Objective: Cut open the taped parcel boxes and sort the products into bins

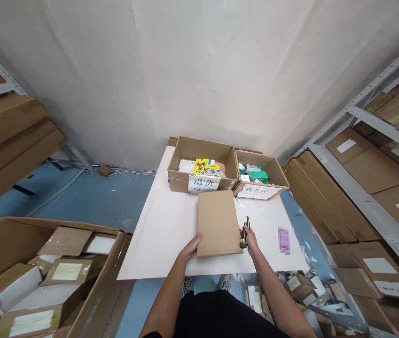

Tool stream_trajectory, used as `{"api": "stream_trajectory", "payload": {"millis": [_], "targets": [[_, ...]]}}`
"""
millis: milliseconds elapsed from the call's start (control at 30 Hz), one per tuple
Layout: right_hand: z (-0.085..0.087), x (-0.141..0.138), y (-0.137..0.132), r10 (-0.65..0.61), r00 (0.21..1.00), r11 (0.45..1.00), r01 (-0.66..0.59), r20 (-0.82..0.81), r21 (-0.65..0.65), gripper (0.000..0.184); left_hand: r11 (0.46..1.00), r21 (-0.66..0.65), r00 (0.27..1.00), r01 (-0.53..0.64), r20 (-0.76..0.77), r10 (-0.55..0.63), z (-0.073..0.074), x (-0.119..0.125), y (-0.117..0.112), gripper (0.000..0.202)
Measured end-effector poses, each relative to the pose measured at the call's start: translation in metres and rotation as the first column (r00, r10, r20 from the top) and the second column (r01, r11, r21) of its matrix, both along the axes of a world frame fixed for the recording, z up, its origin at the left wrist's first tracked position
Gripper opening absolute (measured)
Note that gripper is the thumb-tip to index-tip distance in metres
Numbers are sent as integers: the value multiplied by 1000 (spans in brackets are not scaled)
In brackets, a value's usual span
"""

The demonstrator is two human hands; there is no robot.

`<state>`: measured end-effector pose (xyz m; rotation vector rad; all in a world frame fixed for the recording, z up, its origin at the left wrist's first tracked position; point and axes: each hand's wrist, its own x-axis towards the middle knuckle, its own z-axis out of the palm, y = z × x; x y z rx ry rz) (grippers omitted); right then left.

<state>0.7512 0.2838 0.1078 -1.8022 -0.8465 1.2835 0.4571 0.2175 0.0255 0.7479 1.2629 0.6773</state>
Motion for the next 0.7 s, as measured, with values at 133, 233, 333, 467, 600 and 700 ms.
{"api": "stream_trajectory", "payload": {"millis": [133,233,333,467,600,700], "targets": [[36,-14,3,139,990,988,-137,-35,75,57,996,-77,999,47,12,-46,-4,-3,6,88],[49,-42,3,266,964,962,-263,-29,67,57,986,-168,947,-4,-316,-50,-3,-6,9,78],[46,-69,0,357,929,934,-354,-100,43,56,988,-137,861,-72,-508,-7,2,-20,19,60],[35,-79,-8,439,895,897,-431,-75,100,60,982,25,768,-189,-620,163,26,-47,49,53],[28,-67,-9,453,891,888,-449,-19,103,63,918,392,634,-51,-698,333,70,-56,90,54],[24,-61,-6,412,907,909,-403,-84,106,64,837,474,561,274,-786,262,93,-42,115,56]]}}
